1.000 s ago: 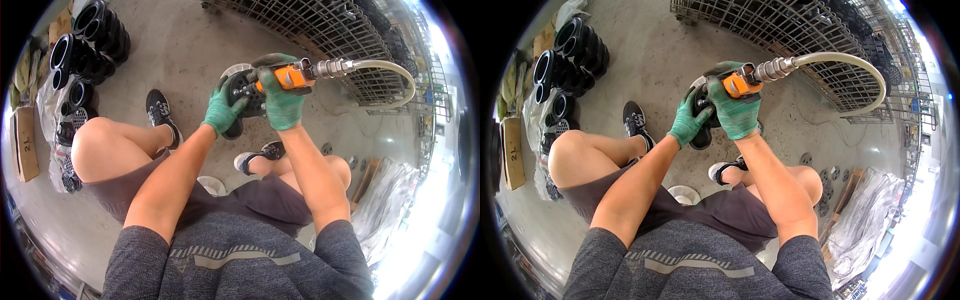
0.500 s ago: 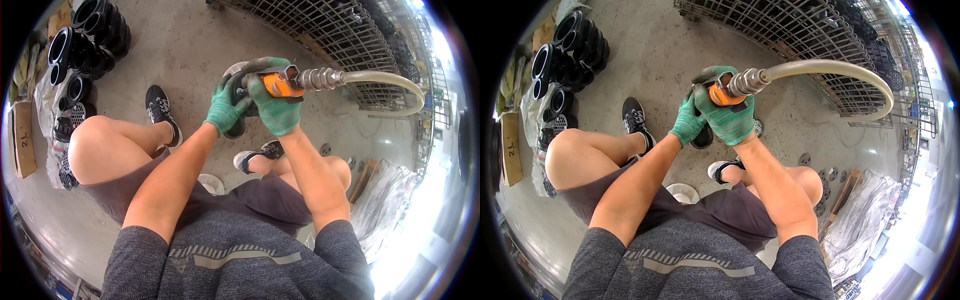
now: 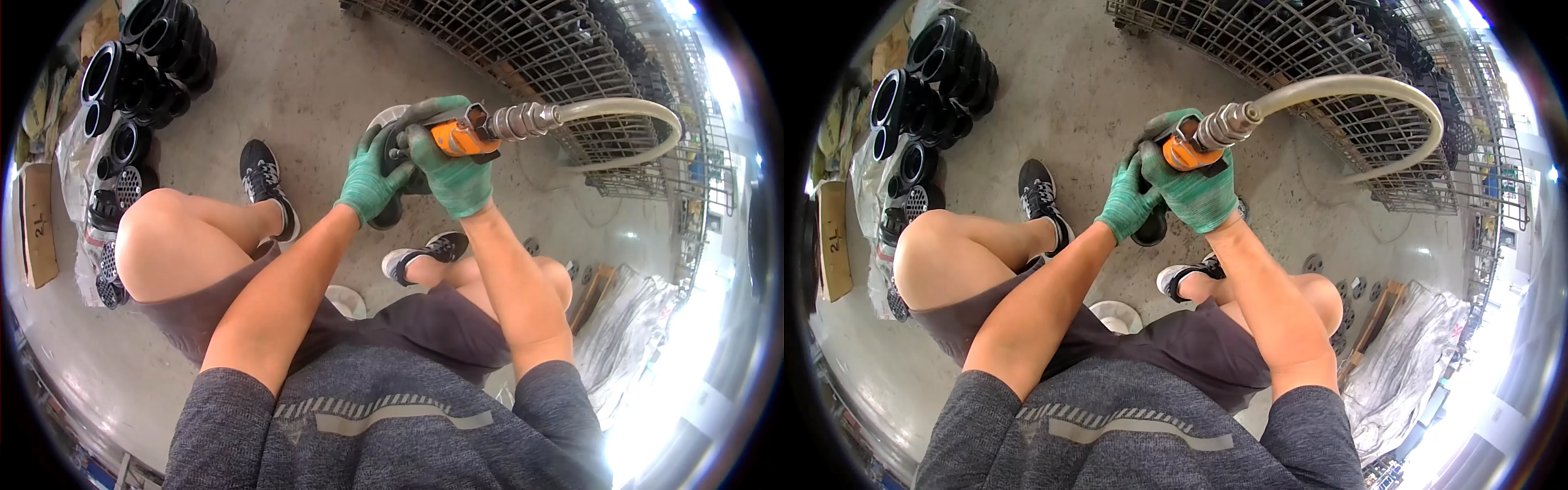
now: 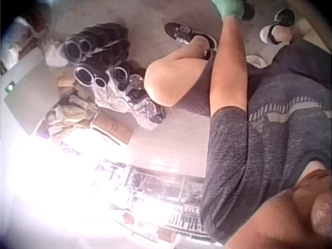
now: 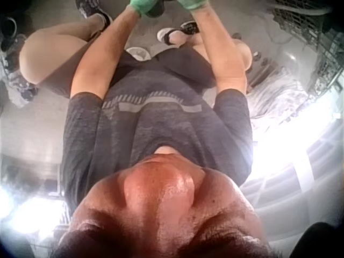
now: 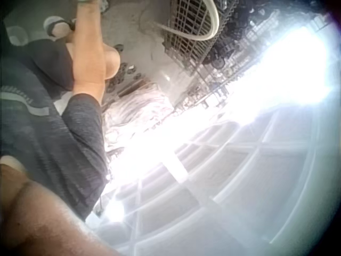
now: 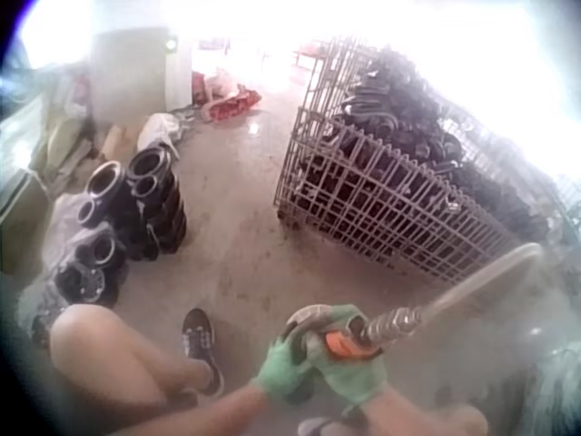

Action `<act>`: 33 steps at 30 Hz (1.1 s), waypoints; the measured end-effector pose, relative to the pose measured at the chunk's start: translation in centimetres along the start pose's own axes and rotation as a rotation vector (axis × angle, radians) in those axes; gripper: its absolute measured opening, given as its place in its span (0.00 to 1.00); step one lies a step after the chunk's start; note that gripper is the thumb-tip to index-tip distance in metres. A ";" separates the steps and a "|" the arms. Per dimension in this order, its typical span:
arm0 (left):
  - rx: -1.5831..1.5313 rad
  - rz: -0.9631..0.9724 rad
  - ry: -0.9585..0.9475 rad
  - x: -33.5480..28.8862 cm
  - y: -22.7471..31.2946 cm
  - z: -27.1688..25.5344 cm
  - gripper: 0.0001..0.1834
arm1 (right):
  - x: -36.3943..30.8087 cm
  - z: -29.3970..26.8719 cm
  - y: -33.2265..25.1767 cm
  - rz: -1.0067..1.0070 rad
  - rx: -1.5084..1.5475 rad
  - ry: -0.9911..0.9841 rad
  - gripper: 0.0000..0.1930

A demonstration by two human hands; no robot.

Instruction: The person uses a pneumatic screwdriver to fasten screws into a black plastic automotive component, then sets it aside and picks up a new part and screws to repeat the process.

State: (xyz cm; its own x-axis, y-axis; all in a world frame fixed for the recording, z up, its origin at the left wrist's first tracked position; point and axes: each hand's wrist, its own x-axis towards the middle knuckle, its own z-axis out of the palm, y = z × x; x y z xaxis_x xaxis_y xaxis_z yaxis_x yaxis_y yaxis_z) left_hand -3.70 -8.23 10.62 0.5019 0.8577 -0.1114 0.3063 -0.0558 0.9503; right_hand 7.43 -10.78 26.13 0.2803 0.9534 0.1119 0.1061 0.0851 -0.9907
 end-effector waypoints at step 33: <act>-0.127 0.067 0.088 -0.9 -0.1 0.3 0.38 | -23.3 -30.0 22.5 1.078 -0.834 0.306 0.20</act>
State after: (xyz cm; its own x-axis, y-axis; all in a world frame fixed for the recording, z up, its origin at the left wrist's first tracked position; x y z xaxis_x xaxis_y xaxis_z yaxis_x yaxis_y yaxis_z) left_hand -3.98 -9.17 10.53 0.4429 0.8962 -0.0258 0.1667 -0.0540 0.9845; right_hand 31.90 -39.75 3.57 0.7698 0.3284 -0.5473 0.2067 -0.9396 -0.2730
